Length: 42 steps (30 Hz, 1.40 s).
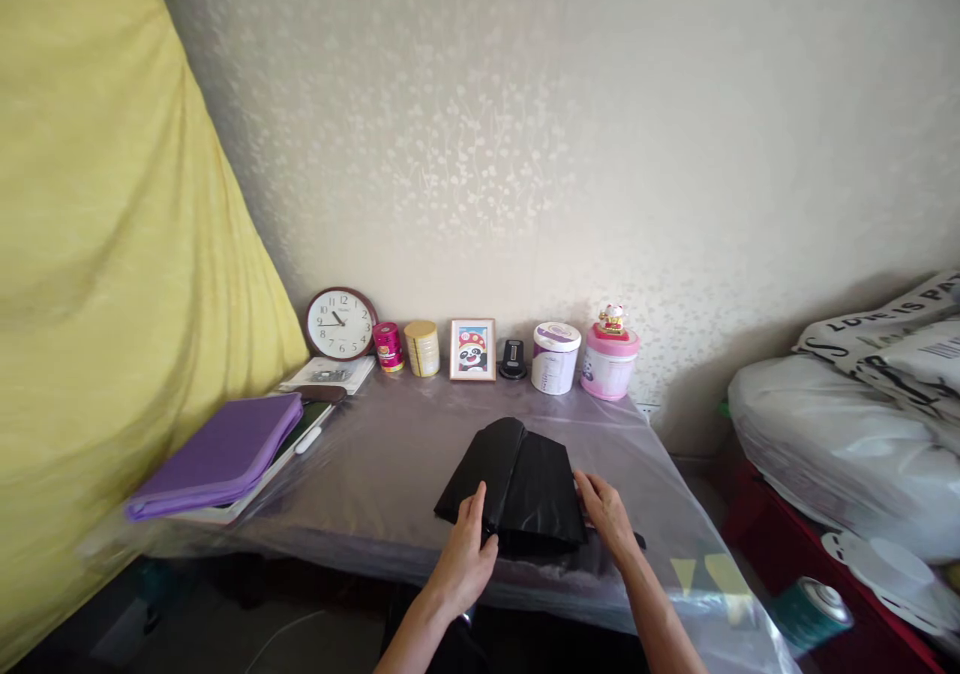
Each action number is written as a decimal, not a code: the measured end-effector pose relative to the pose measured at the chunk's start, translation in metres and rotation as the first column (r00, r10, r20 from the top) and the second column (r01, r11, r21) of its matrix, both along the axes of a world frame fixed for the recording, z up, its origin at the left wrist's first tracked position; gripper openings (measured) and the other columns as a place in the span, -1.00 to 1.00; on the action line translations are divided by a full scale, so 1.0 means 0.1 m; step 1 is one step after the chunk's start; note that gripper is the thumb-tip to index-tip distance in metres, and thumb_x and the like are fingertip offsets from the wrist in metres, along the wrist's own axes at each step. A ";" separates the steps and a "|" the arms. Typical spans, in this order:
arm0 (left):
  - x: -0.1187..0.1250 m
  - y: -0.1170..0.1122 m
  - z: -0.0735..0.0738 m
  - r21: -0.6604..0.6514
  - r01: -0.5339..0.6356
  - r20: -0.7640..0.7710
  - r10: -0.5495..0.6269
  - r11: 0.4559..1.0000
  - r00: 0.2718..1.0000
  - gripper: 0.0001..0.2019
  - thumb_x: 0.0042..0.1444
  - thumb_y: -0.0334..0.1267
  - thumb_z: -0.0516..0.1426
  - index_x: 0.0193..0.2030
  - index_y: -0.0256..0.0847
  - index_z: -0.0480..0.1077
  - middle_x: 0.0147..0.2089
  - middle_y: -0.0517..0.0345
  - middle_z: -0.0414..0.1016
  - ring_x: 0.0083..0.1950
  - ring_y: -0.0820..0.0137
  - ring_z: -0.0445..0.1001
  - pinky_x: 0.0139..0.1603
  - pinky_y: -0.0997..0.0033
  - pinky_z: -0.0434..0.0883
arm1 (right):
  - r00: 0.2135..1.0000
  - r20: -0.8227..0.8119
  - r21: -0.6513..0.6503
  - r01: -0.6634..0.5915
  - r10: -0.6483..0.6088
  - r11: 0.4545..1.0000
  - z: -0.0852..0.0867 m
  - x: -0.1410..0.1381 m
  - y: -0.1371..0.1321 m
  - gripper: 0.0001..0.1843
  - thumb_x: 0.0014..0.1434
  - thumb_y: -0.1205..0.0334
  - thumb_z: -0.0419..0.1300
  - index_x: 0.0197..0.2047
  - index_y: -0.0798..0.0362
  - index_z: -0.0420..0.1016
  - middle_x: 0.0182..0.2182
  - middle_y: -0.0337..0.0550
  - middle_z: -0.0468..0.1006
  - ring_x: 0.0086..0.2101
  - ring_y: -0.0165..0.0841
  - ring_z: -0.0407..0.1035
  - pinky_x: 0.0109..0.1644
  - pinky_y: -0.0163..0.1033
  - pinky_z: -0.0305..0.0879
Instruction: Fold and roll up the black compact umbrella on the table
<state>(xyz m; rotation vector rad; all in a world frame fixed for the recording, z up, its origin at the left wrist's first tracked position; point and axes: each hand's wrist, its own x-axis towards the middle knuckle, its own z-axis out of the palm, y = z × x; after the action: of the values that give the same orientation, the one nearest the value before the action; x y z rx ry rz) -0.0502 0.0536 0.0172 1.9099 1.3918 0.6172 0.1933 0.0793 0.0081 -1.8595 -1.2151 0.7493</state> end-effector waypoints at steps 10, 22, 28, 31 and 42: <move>0.11 -0.04 -0.10 0.046 -0.011 -0.088 0.015 0.999 0.996 -0.30 0.04 -0.40 -0.06 0.30 -0.15 -0.31 0.29 -0.03 -0.14 0.12 0.36 0.25 0.07 0.50 0.20 | 0.994 0.097 -0.119 -0.040 0.051 0.992 0.05 -0.04 0.08 -0.47 0.08 -0.18 -0.12 -0.19 0.09 0.37 -0.41 -0.05 0.53 -0.48 -0.30 0.43 -0.48 -0.29 0.28; 0.10 -0.05 -0.13 0.058 -0.009 -0.117 0.016 0.998 0.993 -0.29 0.05 -0.37 -0.07 0.30 -0.08 -0.36 0.30 -0.02 -0.17 0.11 0.32 0.27 0.05 0.46 0.22 | 0.982 0.187 -0.106 -0.009 0.029 0.994 0.01 0.03 0.15 -0.46 0.06 -0.17 -0.13 -0.21 0.07 0.42 -0.36 -0.08 0.52 -0.37 -0.25 0.43 -0.40 -0.29 0.27; 0.10 -0.06 -0.11 0.059 -0.012 -0.130 0.020 0.998 0.991 -0.29 0.04 -0.37 -0.08 0.30 -0.09 -0.36 0.30 -0.02 -0.17 0.10 0.30 0.28 0.05 0.44 0.23 | 0.945 0.325 -0.024 0.038 -0.028 0.999 0.05 -0.03 0.14 -0.51 0.06 -0.14 -0.10 -0.21 0.04 0.43 -0.31 -0.07 0.53 -0.25 -0.16 0.41 -0.24 -0.20 0.26; 0.11 -0.07 -0.10 0.058 -0.012 -0.147 0.021 0.998 0.989 -0.29 0.05 -0.36 -0.09 0.30 -0.08 -0.38 0.31 -0.01 -0.18 0.06 0.28 0.32 0.04 0.39 0.25 | 0.910 0.412 -0.003 0.049 -0.043 0.999 0.03 -0.02 0.15 -0.52 0.07 -0.14 -0.11 -0.20 0.00 0.43 -0.28 -0.08 0.53 -0.22 -0.12 0.40 -0.20 -0.15 0.24; 0.15 -0.10 -0.09 0.056 -0.017 -0.221 0.029 0.998 0.975 -0.25 0.03 -0.37 -0.09 0.30 -0.06 -0.44 0.33 -0.04 -0.23 0.00 0.19 0.37 -0.04 0.26 0.32 | 1.000 0.016 0.123 0.015 -0.017 0.992 -0.09 0.04 0.34 -0.55 -0.12 -0.12 0.06 -0.38 0.10 0.49 -0.45 -0.09 0.55 -0.35 -0.19 0.44 -0.31 -0.21 0.31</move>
<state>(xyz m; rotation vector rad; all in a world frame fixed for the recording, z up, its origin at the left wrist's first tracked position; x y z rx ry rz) -0.0354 0.0435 0.0080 2.0591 1.5513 0.4670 0.1974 0.1137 -0.0014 -1.7757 -1.2279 0.6364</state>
